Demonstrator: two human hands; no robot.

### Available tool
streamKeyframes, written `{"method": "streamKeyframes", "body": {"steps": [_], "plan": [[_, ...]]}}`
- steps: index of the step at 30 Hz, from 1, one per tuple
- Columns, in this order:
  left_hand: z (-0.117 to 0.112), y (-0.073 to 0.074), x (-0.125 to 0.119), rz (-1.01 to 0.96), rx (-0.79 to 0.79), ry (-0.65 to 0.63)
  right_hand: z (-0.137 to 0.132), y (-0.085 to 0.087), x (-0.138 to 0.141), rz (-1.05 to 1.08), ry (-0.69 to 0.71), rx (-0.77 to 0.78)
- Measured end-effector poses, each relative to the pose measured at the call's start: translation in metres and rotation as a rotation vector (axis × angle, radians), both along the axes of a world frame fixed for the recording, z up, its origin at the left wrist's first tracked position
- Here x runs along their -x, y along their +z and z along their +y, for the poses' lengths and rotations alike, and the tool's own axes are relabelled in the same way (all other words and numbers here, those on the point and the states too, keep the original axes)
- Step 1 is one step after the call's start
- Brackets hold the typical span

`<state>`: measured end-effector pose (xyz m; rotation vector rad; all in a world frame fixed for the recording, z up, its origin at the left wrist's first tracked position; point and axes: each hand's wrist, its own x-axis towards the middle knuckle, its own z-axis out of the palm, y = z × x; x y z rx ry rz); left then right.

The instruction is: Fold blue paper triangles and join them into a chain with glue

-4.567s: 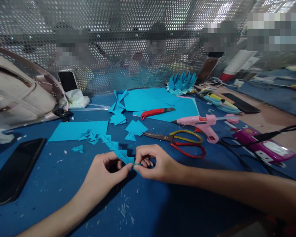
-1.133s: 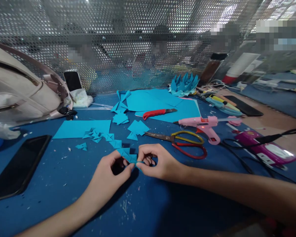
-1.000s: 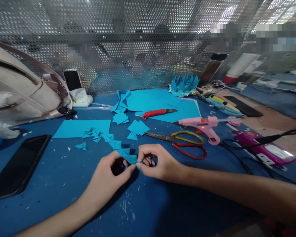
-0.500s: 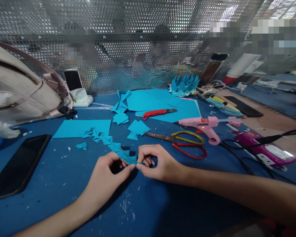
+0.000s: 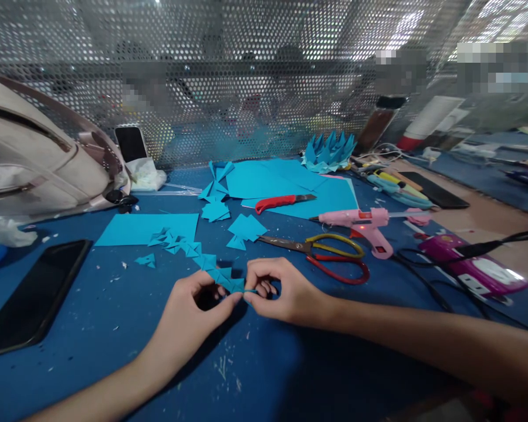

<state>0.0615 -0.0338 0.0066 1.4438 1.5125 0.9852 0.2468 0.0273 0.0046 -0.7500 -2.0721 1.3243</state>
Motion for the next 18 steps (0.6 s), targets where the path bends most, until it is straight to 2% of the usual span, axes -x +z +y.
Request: {"method": "streamKeyframes", "body": {"steps": [18], "plan": [[0.0030,0.0016,0.0028,-0.139,0.023,-0.049,0.0003,0.0016,0.0004,-0.017,-0.005,0.039]]}}
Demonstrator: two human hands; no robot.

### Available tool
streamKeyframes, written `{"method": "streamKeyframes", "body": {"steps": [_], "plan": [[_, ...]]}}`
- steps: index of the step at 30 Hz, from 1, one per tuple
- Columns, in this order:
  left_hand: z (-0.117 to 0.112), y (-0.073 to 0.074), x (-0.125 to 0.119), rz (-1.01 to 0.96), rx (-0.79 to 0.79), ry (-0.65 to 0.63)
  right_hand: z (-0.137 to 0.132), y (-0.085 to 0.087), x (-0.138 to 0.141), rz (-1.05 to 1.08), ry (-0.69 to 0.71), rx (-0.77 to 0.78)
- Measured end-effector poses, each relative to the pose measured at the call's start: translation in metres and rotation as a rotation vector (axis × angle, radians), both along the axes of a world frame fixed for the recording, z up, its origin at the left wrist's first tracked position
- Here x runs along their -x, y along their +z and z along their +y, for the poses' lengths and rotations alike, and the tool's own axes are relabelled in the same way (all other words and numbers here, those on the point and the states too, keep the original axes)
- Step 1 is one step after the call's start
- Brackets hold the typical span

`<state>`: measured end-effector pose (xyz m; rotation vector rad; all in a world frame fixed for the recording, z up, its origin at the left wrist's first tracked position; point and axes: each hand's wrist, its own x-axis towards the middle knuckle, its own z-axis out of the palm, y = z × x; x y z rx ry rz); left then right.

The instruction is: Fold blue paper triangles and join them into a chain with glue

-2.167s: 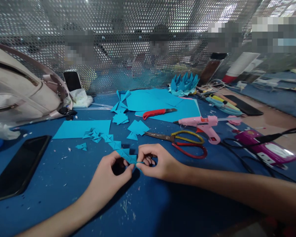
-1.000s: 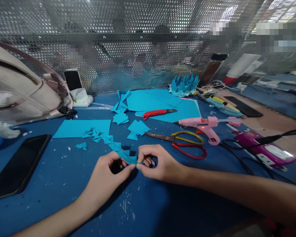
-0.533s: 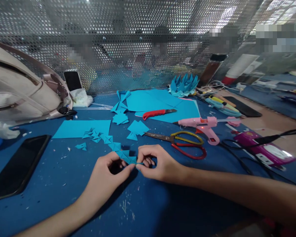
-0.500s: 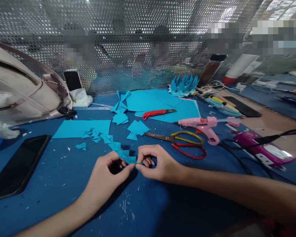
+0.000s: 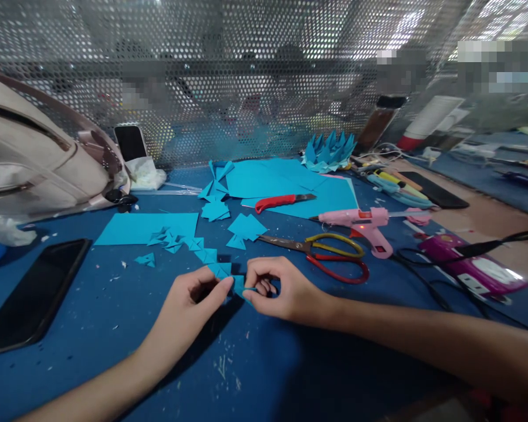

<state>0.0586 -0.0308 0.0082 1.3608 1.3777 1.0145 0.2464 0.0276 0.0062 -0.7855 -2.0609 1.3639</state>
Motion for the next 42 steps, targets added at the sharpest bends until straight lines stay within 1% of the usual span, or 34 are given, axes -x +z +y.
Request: {"method": "streamKeyframes", "body": {"steps": [6,17,33,37,42], "plan": [[0.0003,-0.0037,-0.0021,0.017,-0.003,0.022,-0.0008,-0.0003,0.0000,0.008,0.001,-0.013],[0.0032,-0.0028,-0.0022,0.030,-0.005,0.030,-0.0009,-0.0003,0.0004,0.018,0.009,-0.037],[-0.0004,-0.0046,-0.0017,0.067,-0.017,0.035,-0.0011,-0.0004,0.0006,-0.001,0.021,-0.043],[0.0002,-0.0027,-0.0023,0.091,-0.051,0.043,0.0001,-0.0013,0.0001,-0.012,0.034,-0.077],[0.0006,-0.0044,-0.0044,0.109,-0.095,0.036,0.0022,-0.0028,-0.0007,-0.032,0.032,-0.068]]}}
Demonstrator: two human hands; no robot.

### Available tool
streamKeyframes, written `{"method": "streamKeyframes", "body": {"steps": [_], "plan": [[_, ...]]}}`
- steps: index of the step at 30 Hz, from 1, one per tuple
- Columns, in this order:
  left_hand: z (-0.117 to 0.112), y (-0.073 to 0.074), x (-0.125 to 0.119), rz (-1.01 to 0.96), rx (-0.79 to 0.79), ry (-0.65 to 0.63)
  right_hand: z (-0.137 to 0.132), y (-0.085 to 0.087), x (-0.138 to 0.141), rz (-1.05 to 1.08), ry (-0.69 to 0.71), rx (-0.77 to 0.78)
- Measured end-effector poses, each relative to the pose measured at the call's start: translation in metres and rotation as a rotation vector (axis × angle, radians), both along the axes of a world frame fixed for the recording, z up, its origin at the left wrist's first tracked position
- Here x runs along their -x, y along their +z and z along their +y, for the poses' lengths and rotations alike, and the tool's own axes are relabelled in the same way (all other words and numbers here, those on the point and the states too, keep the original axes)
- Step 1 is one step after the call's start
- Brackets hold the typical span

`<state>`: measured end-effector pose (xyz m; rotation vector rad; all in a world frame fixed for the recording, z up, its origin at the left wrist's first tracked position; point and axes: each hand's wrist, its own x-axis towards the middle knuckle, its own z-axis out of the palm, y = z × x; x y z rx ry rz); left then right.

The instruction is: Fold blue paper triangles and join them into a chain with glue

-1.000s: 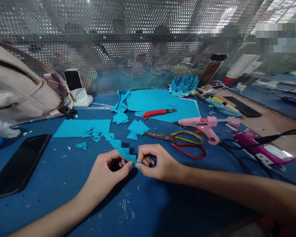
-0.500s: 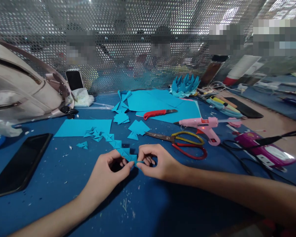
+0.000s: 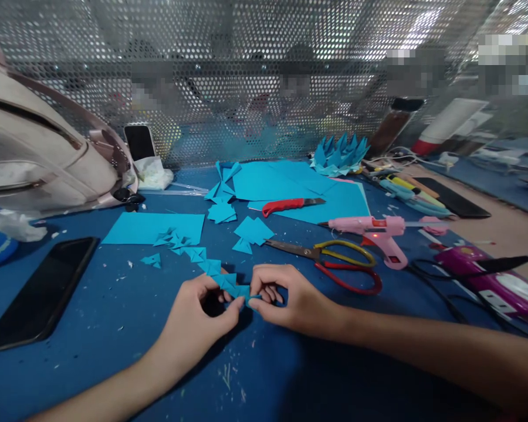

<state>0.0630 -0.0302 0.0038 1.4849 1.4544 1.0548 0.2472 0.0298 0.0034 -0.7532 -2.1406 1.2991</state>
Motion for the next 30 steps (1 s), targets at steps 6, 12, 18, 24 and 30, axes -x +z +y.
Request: {"method": "streamKeyframes", "body": {"steps": [6,12,18,24,30], "plan": [[0.000,-0.004,0.000,-0.004,-0.048,0.023,0.002,0.003,-0.001,0.001,0.010,0.036],[-0.001,-0.011,0.009,-0.031,-0.045,-0.031,0.003,0.007,-0.003,0.021,0.026,0.061],[-0.001,-0.008,0.018,-0.118,0.011,-0.080,0.003,0.004,-0.004,0.047,0.029,0.021],[0.000,-0.007,0.018,-0.039,-0.034,-0.097,0.004,0.007,-0.005,0.052,0.056,0.027],[0.000,-0.004,0.013,0.003,-0.026,-0.095,0.005,0.006,-0.005,0.045,0.065,0.015]]}}
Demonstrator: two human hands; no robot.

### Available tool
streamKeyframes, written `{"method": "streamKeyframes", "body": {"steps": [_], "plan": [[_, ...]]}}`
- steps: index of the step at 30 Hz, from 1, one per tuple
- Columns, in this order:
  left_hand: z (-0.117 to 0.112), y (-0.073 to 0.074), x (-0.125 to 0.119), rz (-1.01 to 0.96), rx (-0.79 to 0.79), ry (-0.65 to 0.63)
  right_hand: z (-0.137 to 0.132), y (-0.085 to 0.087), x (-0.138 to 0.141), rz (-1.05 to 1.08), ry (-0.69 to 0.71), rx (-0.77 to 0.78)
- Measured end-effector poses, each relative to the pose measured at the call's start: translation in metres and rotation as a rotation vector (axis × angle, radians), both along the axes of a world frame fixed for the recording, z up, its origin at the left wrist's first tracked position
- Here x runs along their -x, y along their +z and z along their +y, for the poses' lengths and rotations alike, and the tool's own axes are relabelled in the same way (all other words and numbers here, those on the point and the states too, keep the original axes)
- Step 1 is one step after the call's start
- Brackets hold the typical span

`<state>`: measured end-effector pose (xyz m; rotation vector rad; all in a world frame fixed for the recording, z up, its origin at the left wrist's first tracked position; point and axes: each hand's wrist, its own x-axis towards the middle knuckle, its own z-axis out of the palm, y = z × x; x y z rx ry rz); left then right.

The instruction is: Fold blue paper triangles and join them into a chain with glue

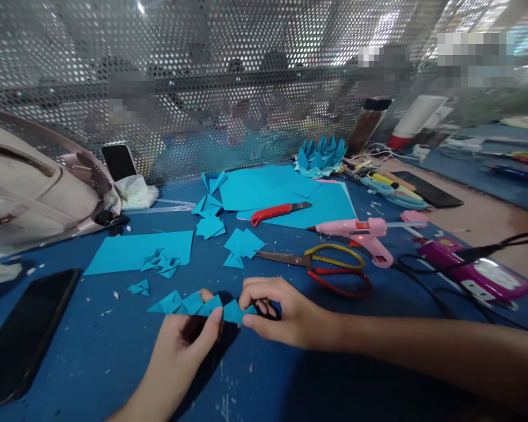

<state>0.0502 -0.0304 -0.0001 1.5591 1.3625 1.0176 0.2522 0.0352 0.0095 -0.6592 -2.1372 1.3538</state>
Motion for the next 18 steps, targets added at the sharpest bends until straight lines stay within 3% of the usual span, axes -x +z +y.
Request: {"method": "streamKeyframes", "body": {"steps": [10,18], "plan": [[-0.0008,-0.0021,0.0025,0.036,-0.036,0.021,0.0010,0.0007,0.0006,-0.024,-0.073,0.102],[0.0014,0.0040,-0.0001,0.190,-0.123,-0.125,0.0016,0.0026,-0.0001,-0.001,-0.137,0.235]]}}
